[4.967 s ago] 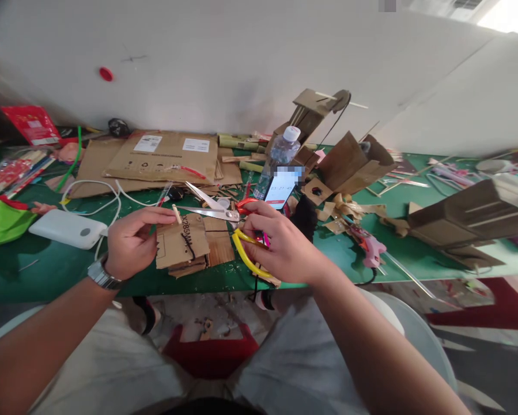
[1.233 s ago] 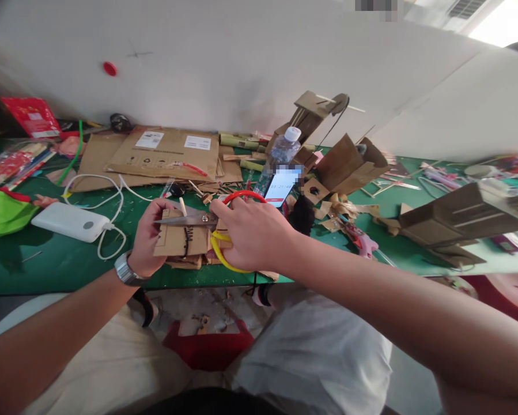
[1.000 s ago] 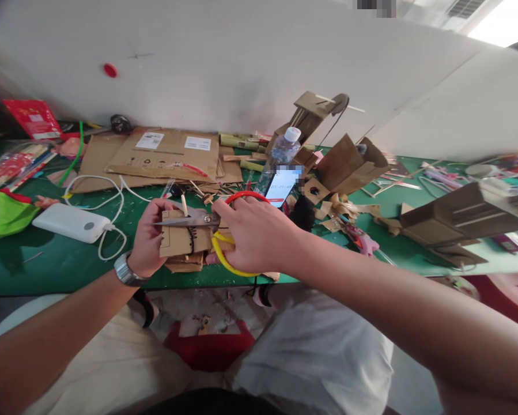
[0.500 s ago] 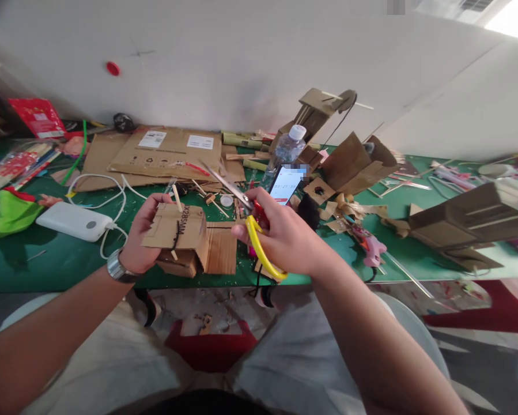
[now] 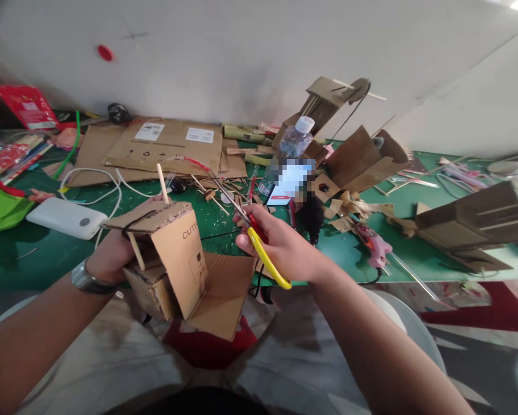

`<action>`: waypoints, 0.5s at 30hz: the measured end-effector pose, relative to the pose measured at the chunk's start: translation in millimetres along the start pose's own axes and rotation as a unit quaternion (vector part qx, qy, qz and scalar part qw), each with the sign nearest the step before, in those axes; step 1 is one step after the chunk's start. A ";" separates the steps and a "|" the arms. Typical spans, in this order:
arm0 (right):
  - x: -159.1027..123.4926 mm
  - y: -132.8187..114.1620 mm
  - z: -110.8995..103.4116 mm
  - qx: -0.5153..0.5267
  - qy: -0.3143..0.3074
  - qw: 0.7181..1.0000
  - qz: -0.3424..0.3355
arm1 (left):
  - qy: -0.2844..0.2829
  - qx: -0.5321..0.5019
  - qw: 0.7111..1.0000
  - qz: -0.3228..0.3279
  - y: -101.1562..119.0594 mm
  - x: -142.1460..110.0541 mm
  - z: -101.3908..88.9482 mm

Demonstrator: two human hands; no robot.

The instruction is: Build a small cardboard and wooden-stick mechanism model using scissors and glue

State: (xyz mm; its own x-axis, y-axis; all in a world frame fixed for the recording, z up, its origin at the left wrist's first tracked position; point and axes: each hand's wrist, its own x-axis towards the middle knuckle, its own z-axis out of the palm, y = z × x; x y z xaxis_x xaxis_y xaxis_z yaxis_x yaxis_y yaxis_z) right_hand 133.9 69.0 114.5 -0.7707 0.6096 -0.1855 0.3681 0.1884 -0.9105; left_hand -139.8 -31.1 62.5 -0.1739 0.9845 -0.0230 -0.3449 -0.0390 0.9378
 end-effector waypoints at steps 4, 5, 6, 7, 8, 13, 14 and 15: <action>0.9 2.8 -0.4 0.033 -0.013 0.999 0.001 | -0.034 -0.032 0.997 -0.065 -0.1 -0.7 1.7; 1.2 3.4 -0.2 0.037 -0.013 0.999 0.000 | -0.039 -0.037 0.996 -0.076 0.1 -1.3 2.2; 1.7 4.1 0.1 0.040 -0.014 0.999 0.000 | -0.043 -0.041 0.995 -0.083 0.3 -1.9 2.5; 2.3 5.0 0.6 0.043 -0.013 0.999 0.001 | -0.046 -0.043 0.994 -0.084 0.5 -2.7 2.5; 3.1 6.2 1.1 0.045 -0.013 0.999 0.004 | -0.046 -0.041 0.995 -0.078 0.7 -3.5 2.2; 8.9 17.8 3.4 0.021 0.012 0.999 0.034 | 0.005 0.046 0.999 0.026 3.0 -3.6 -4.7; 10.3 21.0 3.3 0.008 0.022 0.999 0.036 | 0.021 0.066 0.996 0.049 3.3 -2.4 -6.4; 11.7 24.2 2.9 -0.004 0.032 0.999 0.036 | 0.036 0.080 0.994 0.071 3.2 -0.8 -8.0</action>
State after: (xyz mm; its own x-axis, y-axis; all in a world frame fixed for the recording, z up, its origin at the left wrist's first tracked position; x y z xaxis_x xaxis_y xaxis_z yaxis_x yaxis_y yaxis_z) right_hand 132.3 78.4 89.2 -0.7077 0.6692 -0.2266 0.4257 0.1478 -0.8927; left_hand -148.1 -33.4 62.7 -0.2784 0.9559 0.0939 -0.1630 -0.1434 0.9761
